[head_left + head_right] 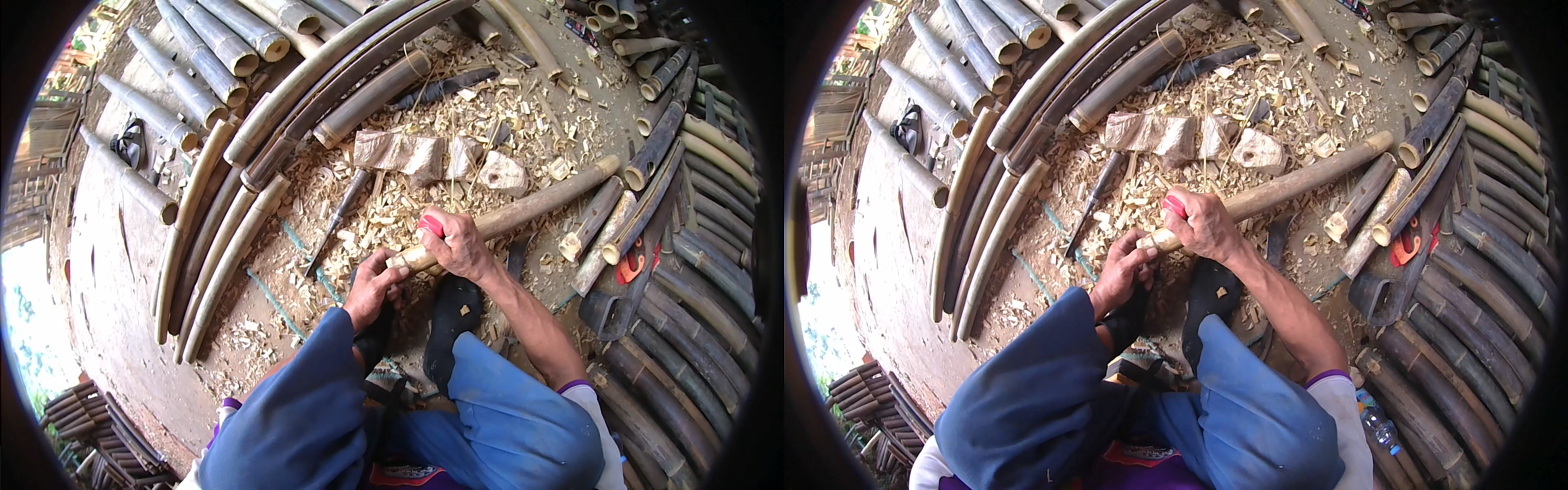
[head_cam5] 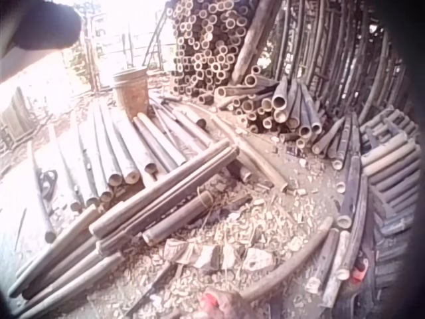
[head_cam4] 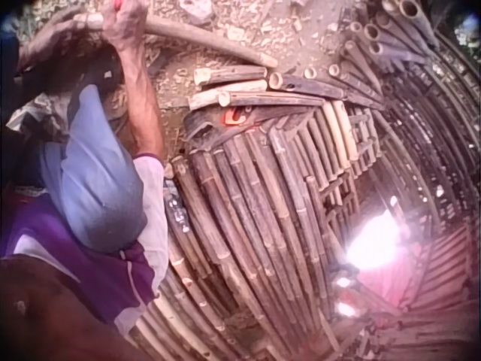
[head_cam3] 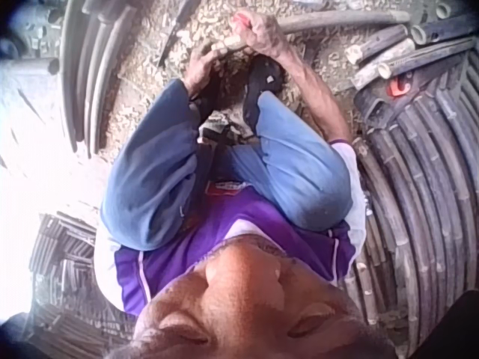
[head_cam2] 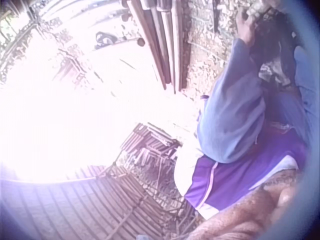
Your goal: The person sits on the ground and uses a wooden mallet to strike a metal wedge into a bamboo pole, splitting it lengthwise. They then use a knife to clean the split edges and separate the bamboo into sections.
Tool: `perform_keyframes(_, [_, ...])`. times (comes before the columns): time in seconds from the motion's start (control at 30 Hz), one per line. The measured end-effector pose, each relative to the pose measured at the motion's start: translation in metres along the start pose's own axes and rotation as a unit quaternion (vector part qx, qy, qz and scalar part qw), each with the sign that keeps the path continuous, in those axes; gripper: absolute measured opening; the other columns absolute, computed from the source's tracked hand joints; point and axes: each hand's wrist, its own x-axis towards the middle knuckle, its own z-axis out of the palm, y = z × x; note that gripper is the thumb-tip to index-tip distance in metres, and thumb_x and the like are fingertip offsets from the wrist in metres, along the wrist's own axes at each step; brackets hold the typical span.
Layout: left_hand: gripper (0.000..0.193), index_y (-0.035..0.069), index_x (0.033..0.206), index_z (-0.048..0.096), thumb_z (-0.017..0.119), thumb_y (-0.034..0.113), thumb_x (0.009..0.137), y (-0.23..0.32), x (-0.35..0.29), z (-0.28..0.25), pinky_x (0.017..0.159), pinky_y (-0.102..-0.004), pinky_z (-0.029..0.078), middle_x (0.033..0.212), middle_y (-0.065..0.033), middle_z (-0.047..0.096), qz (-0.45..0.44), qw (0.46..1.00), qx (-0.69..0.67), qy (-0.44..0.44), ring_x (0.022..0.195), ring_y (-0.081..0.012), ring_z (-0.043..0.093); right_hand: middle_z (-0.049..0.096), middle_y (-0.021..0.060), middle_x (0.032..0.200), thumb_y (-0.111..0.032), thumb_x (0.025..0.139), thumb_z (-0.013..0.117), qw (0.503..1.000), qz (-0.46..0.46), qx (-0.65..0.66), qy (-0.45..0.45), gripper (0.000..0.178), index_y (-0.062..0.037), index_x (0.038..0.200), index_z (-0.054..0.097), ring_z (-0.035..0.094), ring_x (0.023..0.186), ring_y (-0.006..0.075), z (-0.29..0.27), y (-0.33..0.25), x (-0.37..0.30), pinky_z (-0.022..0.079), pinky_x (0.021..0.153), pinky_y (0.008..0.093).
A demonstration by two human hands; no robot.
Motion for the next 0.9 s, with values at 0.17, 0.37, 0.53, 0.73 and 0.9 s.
perform_keyframes(0.17, [0.023, 0.005, 0.111, 0.058, 0.073, 0.013, 0.095, -0.001, 0.000, -0.001, 0.054, -0.0288, 0.052, 0.083, -0.0019, 0.060, 0.007, 1.000, -0.015, -0.005, 0.063, -0.0087, 0.053, 0.057, 0.0152, 0.065, -0.024, 0.098, 0.065, 0.999, 0.029, -0.010, -0.014, 0.024, -0.0024, 0.089, 0.057, 0.062, 0.059, 0.0296, -0.008, 0.001, -0.001, 0.048, 0.058, 0.0430])
perform_keyframes(0.37, [0.028, 0.004, 0.114, 0.058, 0.075, 0.008, 0.092, -0.003, 0.001, -0.003, 0.057, -0.0300, 0.054, 0.083, -0.0016, 0.061, 0.021, 1.000, 0.007, -0.009, 0.065, -0.0090, 0.055, 0.058, 0.0140, 0.064, -0.026, 0.098, 0.065, 0.999, 0.028, 0.002, 0.017, 0.027, -0.0021, 0.087, 0.058, 0.063, 0.059, 0.0315, -0.013, -0.001, -0.002, 0.048, 0.059, 0.0431])
perform_keyframes(0.53, [0.036, 0.005, 0.118, 0.059, 0.079, 0.008, 0.089, 0.005, -0.004, 0.006, 0.065, -0.0284, 0.055, 0.087, -0.0015, 0.064, 0.050, 0.997, 0.062, -0.023, 0.068, -0.0091, 0.058, 0.057, 0.0158, 0.066, -0.022, 0.096, 0.065, 1.000, 0.025, 0.017, 0.001, 0.023, -0.0012, 0.089, 0.058, 0.062, 0.059, 0.0334, -0.006, -0.001, -0.005, 0.048, 0.060, 0.0442])
perform_keyframes(0.73, [0.037, 0.003, 0.119, 0.059, 0.079, 0.006, 0.088, 0.006, -0.002, 0.002, 0.066, -0.0287, 0.056, 0.091, -0.0035, 0.066, 0.040, 0.997, 0.054, -0.029, 0.070, -0.0106, 0.061, 0.062, 0.0184, 0.073, -0.018, 0.096, 0.065, 0.999, -0.032, 0.008, 0.030, 0.019, -0.0005, 0.091, 0.060, 0.065, 0.060, 0.0353, -0.008, 0.009, -0.009, 0.050, 0.060, 0.0434])
perform_keyframes(0.9, [0.036, 0.004, 0.119, 0.059, 0.077, 0.004, 0.088, 0.001, 0.001, -0.002, 0.061, -0.0282, 0.056, 0.087, -0.0017, 0.064, 0.030, 0.999, 0.040, -0.020, 0.066, -0.0079, 0.057, 0.061, 0.0182, 0.072, -0.022, 0.097, 0.067, 1.000, 0.002, 0.004, -0.019, 0.023, -0.0017, 0.090, 0.059, 0.064, 0.061, 0.0362, -0.008, -0.002, -0.009, 0.049, 0.060, 0.0439])
